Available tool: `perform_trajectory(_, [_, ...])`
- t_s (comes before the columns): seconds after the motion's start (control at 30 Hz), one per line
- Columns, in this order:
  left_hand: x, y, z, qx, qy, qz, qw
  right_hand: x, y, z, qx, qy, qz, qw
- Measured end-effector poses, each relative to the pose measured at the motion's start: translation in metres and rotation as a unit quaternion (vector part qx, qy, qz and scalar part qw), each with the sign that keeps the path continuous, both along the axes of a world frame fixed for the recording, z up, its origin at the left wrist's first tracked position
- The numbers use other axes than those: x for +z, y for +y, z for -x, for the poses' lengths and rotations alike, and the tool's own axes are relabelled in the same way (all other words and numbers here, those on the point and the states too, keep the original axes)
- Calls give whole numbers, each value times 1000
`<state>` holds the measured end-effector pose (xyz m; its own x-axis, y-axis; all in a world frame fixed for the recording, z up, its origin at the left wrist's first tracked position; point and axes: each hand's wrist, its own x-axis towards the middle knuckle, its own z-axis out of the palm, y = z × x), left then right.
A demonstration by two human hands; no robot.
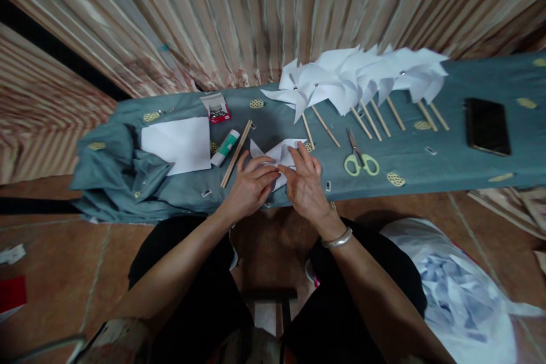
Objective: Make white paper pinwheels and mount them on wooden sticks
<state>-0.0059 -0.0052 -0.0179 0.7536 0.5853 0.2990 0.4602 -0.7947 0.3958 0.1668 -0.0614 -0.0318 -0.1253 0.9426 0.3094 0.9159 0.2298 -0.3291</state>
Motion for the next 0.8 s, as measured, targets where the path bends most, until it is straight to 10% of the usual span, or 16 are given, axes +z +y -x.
perform_trajectory(0.3, [-6, 11, 12, 77, -103, -19, 992, -4, 2, -1, -10, -8, -3, 1000])
perform_trajectory(0.53, [-9, 18, 24, 168, -185, 124, 960, -2, 2, -5, 17, -17, 0, 1000])
perform_trajectory(0.8, [-13, 16, 23, 200, -334, 395, 832, 6, 9, -2, 2, -18, -2, 1000])
